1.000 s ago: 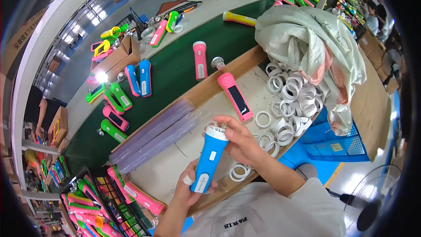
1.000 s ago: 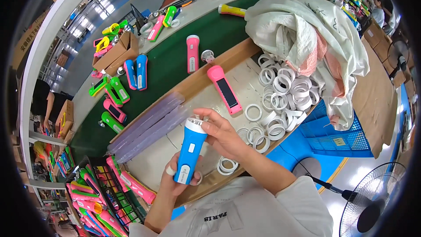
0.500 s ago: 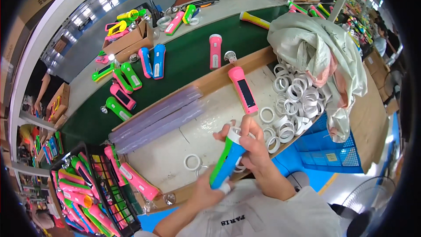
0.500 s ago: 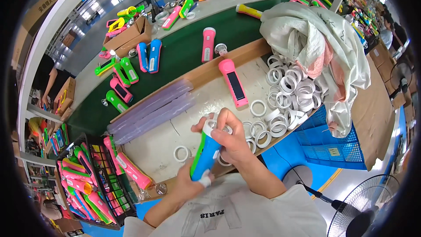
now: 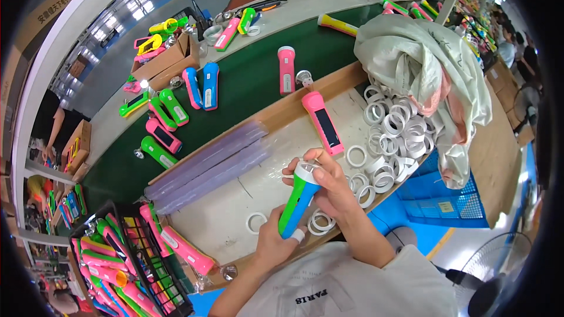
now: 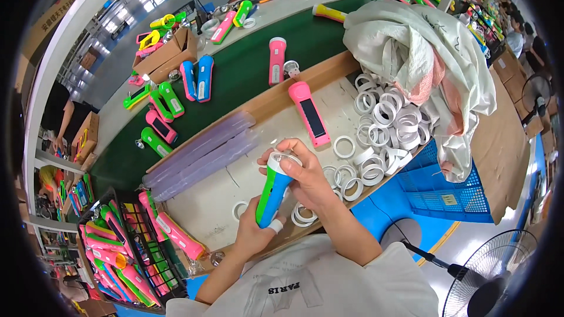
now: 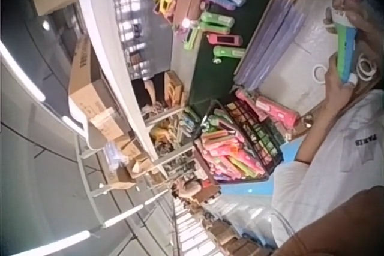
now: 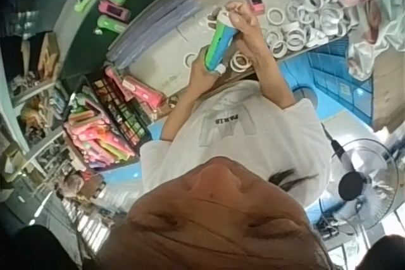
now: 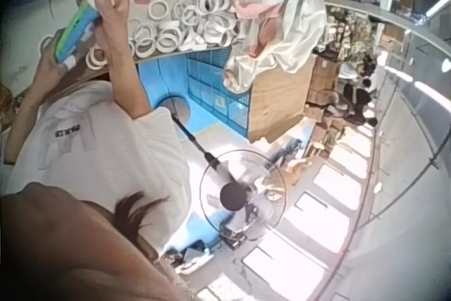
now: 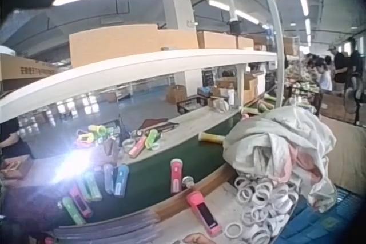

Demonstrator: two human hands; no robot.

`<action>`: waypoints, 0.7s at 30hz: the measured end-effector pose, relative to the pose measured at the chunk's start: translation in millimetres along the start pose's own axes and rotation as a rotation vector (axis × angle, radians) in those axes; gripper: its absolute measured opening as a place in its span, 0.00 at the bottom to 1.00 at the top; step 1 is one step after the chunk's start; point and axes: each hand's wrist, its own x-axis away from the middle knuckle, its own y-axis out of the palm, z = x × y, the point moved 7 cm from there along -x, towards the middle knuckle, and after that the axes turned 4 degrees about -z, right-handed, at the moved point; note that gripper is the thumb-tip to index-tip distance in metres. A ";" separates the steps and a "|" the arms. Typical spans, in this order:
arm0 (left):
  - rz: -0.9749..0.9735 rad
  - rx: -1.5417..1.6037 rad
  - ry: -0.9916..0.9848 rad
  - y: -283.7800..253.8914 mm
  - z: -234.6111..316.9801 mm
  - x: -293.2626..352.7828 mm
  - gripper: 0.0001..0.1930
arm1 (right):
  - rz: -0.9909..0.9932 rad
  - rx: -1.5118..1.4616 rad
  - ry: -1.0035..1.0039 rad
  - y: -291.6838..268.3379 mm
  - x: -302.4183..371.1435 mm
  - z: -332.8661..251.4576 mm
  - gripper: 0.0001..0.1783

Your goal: The recorder is assembling colorful handheld flashlights by attaching plastic rings and lenses to the flashlight bodies.

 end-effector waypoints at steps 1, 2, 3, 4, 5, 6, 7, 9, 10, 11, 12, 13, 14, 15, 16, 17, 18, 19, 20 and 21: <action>-0.006 -0.002 -0.002 -2.8 -1.9 -0.7 0.25 | -0.027 0.028 0.003 0.4 -0.4 -0.3 0.23; -0.256 0.531 -0.197 11.8 -15.2 1.5 0.26 | -0.021 0.024 0.000 -1.2 -1.7 -0.3 0.23; -0.500 1.065 -0.392 30.0 -14.8 10.3 0.28 | -0.083 -0.098 0.018 3.0 -3.5 1.1 0.24; -0.501 1.063 -0.394 32.7 -18.4 11.2 0.28 | -0.145 -0.220 0.036 7.6 -4.9 2.1 0.25; -0.730 1.343 -0.260 42.3 -3.2 16.2 0.32 | -0.139 -0.241 0.059 11.3 -2.9 2.6 0.28; -0.963 1.616 -0.111 41.7 19.2 20.5 0.37 | -0.135 -0.242 0.057 8.9 -3.4 2.3 0.28; -0.832 1.439 -0.180 41.9 13.8 19.9 0.38 | -0.101 -0.176 0.089 3.9 -3.7 4.6 0.26; -0.422 1.025 -0.260 29.9 2.8 4.3 0.37 | -0.064 -0.110 0.118 -1.3 -3.5 7.9 0.25; -0.327 0.680 -0.194 15.3 -3.5 -5.2 0.35 | 0.026 0.013 0.068 -7.7 -3.3 6.1 0.22; -0.226 0.564 -0.205 8.2 -12.3 -11.8 0.37 | 0.116 0.136 0.017 -13.4 -2.2 3.3 0.19; -0.121 0.444 -0.213 -1.7 -18.5 -17.8 0.39 | 0.201 0.256 -0.035 -18.3 -2.2 -0.5 0.16; -0.201 0.656 -0.267 -3.1 -15.2 -19.9 0.28 | 0.238 0.219 -0.035 -21.4 -1.0 -4.0 0.16; -0.285 0.862 -0.286 -3.2 -17.4 -24.7 0.27 | 0.244 0.262 -0.054 -22.9 -1.0 -14.4 0.15; -0.364 1.068 -0.304 -4.8 -20.2 -27.8 0.27 | 0.246 0.304 -0.068 -25.1 -1.3 -24.9 0.15; -0.352 1.054 -0.328 -12.0 -24.5 -34.1 0.27 | 0.318 0.597 -0.127 -35.8 0.7 -40.6 0.15; -0.322 1.040 -0.342 -20.9 -27.8 -44.8 0.27 | 0.365 1.154 -0.280 -37.9 7.3 -64.8 0.15; -0.291 1.028 -0.358 -28.8 -29.7 -57.8 0.27 | 0.401 1.713 -0.429 -34.8 14.8 -79.3 0.16; -0.247 1.003 -0.363 -37.9 -25.7 -74.6 0.26 | 0.513 1.947 -0.460 -39.3 21.1 -88.0 0.17; -0.226 0.970 -0.320 -44.5 -18.5 -97.1 0.26 | 0.524 2.072 -0.276 -55.2 25.1 -88.3 0.17; -0.181 0.880 -0.265 -55.6 -17.8 -119.6 0.26 | 0.527 2.181 -0.085 -71.2 29.1 -85.1 0.17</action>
